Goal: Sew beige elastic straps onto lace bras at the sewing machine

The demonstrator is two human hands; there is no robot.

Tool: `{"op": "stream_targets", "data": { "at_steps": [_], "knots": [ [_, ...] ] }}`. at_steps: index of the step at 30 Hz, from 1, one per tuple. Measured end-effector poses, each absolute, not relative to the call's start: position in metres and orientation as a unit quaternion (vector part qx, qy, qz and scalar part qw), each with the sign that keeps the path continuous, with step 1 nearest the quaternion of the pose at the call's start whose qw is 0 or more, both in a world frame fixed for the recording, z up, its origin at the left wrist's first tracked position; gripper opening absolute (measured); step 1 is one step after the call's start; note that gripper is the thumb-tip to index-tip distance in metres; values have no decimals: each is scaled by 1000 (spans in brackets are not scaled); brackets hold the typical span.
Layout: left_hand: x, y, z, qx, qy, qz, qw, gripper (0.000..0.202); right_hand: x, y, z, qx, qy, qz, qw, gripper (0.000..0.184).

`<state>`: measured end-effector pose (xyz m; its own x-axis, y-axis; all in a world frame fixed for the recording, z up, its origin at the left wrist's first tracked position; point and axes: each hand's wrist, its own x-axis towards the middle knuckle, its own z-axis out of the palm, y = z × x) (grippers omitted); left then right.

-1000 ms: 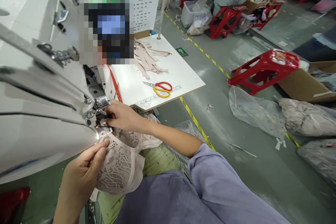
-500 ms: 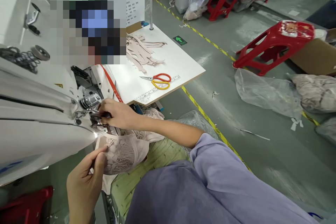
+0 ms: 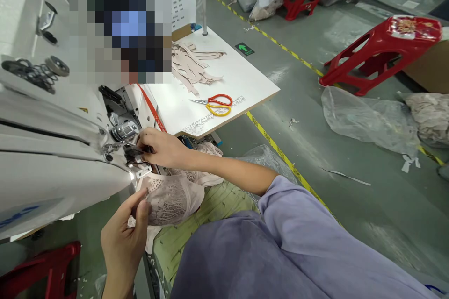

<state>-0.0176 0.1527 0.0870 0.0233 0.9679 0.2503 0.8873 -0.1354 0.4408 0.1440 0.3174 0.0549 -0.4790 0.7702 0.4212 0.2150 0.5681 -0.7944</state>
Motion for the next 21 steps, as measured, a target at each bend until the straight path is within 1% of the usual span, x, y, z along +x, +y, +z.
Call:
{"op": "stream_targets", "data": {
  "at_steps": [4, 6, 9, 11, 16, 18, 21],
  "knots": [
    [-20, 150, 83, 693, 683, 227, 46, 32, 146, 316, 53, -307, -785, 346, 413, 11],
    [-18, 150, 81, 690, 691, 217, 11, 35, 148, 315, 55, -301, -781, 352, 420, 10],
    [-7, 151, 79, 714, 650, 251, -71, 38, 151, 313, 58, -306, -775, 361, 418, 8],
    [4, 152, 77, 736, 607, 279, -107, 41, 152, 311, 60, -319, -770, 371, 408, 6],
    [29, 150, 70, 754, 605, 240, -85, 57, 151, 307, 63, -324, -754, 412, 395, 6],
    [32, 149, 69, 753, 611, 227, -88, 58, 149, 306, 63, -332, -753, 411, 392, 6],
    [30, 148, 70, 753, 613, 220, -96, 54, 148, 306, 64, -349, -753, 396, 393, 5]
  ]
}}
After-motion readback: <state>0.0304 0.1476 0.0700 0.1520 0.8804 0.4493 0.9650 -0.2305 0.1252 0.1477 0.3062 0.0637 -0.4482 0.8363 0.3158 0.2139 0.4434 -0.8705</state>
